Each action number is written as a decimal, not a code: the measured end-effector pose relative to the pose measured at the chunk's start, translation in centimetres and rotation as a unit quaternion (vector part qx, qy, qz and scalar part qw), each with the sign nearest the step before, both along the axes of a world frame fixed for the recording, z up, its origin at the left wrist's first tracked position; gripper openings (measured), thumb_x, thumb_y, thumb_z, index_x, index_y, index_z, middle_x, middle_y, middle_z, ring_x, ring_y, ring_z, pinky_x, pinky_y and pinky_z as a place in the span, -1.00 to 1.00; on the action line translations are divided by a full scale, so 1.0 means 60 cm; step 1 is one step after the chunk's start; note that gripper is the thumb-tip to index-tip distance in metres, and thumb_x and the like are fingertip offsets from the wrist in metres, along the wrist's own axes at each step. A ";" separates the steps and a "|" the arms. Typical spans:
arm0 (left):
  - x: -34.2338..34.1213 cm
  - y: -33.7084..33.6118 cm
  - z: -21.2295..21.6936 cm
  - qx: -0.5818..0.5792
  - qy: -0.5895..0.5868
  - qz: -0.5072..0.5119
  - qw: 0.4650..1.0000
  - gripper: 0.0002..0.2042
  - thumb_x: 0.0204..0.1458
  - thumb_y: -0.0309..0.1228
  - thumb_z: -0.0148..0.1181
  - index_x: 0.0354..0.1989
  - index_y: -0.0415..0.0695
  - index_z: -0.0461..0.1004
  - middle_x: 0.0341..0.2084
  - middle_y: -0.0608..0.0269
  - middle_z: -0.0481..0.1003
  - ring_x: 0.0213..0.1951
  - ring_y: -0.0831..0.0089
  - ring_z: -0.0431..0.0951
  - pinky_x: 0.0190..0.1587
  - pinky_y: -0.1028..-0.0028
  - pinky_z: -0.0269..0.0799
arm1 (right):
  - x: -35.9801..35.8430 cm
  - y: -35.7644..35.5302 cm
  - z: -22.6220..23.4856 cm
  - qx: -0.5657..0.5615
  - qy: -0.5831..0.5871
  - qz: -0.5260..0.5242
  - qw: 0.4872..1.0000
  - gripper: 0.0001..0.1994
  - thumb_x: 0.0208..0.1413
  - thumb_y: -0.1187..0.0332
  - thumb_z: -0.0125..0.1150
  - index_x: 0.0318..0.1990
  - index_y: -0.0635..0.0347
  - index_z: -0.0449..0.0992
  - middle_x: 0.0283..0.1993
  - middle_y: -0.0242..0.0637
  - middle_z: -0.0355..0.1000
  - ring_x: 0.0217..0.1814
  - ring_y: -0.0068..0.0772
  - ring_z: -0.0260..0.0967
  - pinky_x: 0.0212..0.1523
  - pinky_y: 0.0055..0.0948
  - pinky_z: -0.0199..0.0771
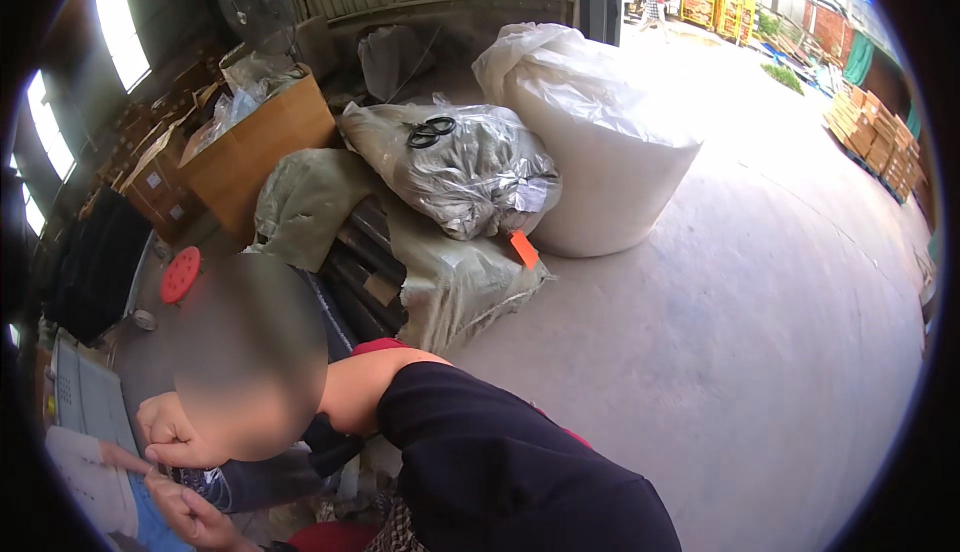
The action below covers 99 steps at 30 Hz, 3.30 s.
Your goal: Wrapping a roll of black material with plastic and tape.
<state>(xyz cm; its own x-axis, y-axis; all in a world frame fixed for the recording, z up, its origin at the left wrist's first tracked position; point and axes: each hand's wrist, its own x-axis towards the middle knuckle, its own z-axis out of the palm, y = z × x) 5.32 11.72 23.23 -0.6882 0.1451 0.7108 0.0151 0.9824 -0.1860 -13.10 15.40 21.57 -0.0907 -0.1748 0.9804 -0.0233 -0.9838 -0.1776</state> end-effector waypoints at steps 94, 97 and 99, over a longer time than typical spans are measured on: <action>-0.045 0.118 -0.021 0.075 0.226 0.052 0.970 -0.77 -0.28 -0.43 0.21 -0.74 -0.12 0.24 -0.73 0.30 0.16 -0.65 0.35 0.18 -0.52 0.40 0.12 | 0.003 0.068 0.116 0.206 0.446 -0.221 0.842 -0.83 -0.26 0.49 0.19 -0.44 0.28 0.36 -0.45 -0.16 0.34 -0.38 -0.12 0.32 -0.35 -0.32 0.33; -0.044 0.111 -0.012 0.084 0.204 0.055 0.974 -0.75 -0.28 -0.37 0.25 -0.72 -0.10 0.25 -0.69 0.32 0.17 -0.62 0.35 0.19 -0.49 0.42 0.12 | 0.002 0.078 0.129 0.327 0.389 -0.147 0.849 -0.76 -0.32 0.46 0.25 -0.42 0.30 0.37 -0.42 -0.15 0.34 -0.37 -0.16 0.33 -0.35 -0.37 0.36; -0.045 0.103 -0.001 0.095 0.150 0.028 0.984 -0.73 -0.27 -0.35 0.26 -0.72 -0.09 0.24 -0.68 0.33 0.16 -0.61 0.36 0.18 -0.48 0.42 0.11 | -0.009 0.060 0.122 0.330 0.391 -0.140 0.848 -0.70 -0.38 0.47 0.28 -0.38 0.33 0.39 -0.40 -0.15 0.34 -0.37 -0.22 0.34 -0.34 -0.41 0.37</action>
<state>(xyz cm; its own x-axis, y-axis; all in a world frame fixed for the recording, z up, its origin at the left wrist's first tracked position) 2.61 17.89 23.19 -0.4464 -0.0428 0.8938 -0.0681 0.9976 0.0138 -13.62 18.99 28.87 0.4134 -0.7873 0.4575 -0.6038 -0.6131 -0.5094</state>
